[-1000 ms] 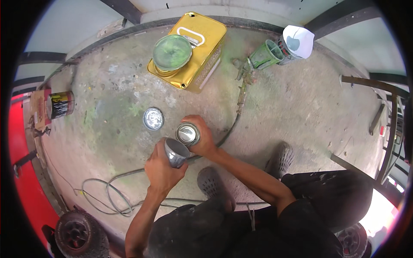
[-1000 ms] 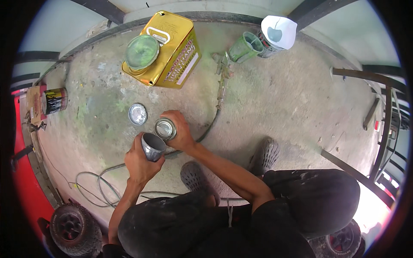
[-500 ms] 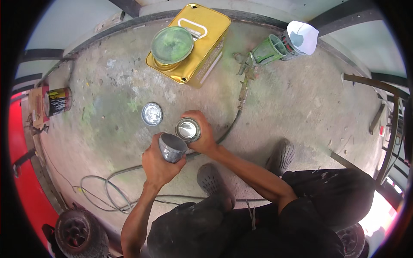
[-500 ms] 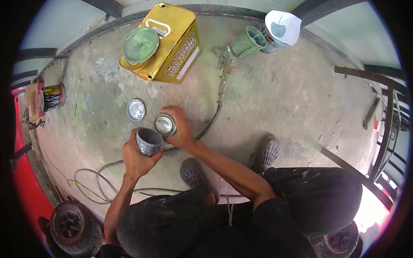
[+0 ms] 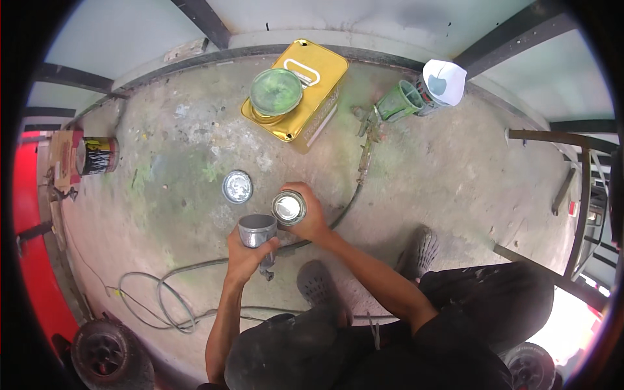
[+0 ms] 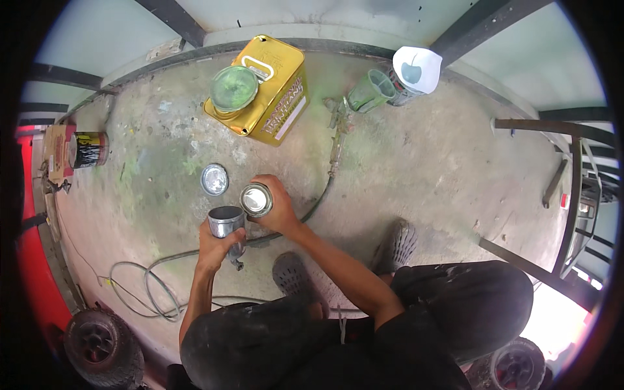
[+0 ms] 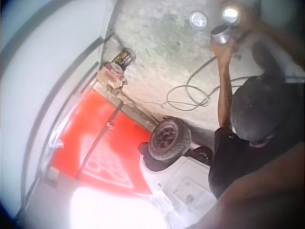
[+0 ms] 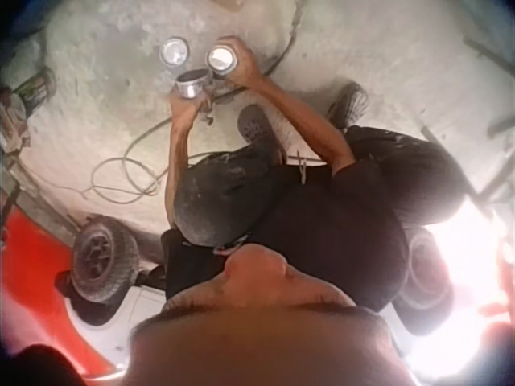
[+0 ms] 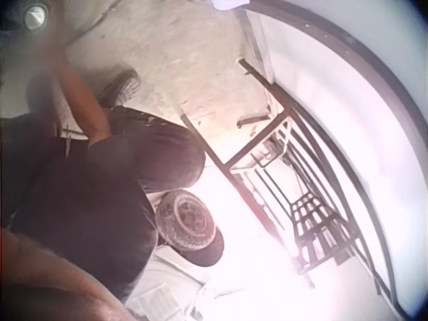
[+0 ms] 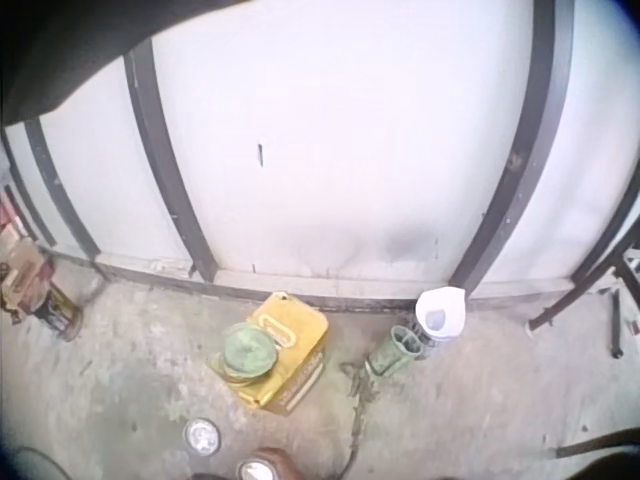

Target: Mix automotive paint and thinner into a container for spraying.

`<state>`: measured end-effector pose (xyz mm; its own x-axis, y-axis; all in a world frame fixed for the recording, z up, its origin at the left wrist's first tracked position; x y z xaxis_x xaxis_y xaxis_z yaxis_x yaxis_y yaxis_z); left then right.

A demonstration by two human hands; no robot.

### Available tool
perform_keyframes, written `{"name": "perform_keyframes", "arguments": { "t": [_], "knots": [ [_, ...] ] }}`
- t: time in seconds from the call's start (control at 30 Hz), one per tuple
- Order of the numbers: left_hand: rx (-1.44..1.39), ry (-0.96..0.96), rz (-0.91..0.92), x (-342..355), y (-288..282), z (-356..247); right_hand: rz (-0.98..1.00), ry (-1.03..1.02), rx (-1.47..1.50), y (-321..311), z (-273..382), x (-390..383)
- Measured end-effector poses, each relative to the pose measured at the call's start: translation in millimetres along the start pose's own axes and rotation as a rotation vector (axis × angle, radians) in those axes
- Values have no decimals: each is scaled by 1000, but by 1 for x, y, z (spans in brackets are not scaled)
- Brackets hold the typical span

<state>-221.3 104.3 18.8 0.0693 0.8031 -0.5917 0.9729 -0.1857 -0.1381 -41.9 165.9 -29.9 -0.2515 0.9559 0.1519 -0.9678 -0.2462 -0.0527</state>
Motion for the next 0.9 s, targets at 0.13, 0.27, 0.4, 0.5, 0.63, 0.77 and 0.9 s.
{"name": "perform_keyframes", "arguments": {
  "t": [0.13, 0.27, 0.4, 0.5, 0.63, 0.77, 0.9],
  "knots": [
    [33, 95, -48, -1, -16, 6, 49, 55, 21, -2, 1, 1],
    [296, 118, -280, -4, -54, 13, 68, 85, 34, -3, -2, 3],
    [377, 110, -412, -4, -85, 26, 17, 47, 3, 3, 1, 0],
    [415, 125, -465, -5, -89, 24, -32, 67, -39, 4, 4, -6],
    [375, 134, -466, -14, -95, 29, -2, -30, -137, -1, 20, -9],
    [305, 135, -398, -27, -81, 30, 148, -123, -289, -7, 30, -10],
    [233, 138, -374, -50, -63, 17, 132, -77, -343, -1, 25, -9]
  ]
}}
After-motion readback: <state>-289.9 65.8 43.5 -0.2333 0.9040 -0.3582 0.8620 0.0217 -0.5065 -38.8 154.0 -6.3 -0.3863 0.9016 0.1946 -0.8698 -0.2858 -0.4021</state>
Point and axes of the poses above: each hand's wrist, its own x-axis towards the middle knuckle, its own y-axis out of the palm, z = x × y, the point moved 9 cm from there along x, towards the middle knuckle, and after that the axes turned 11 degrees about z, right-handed, at the moved point
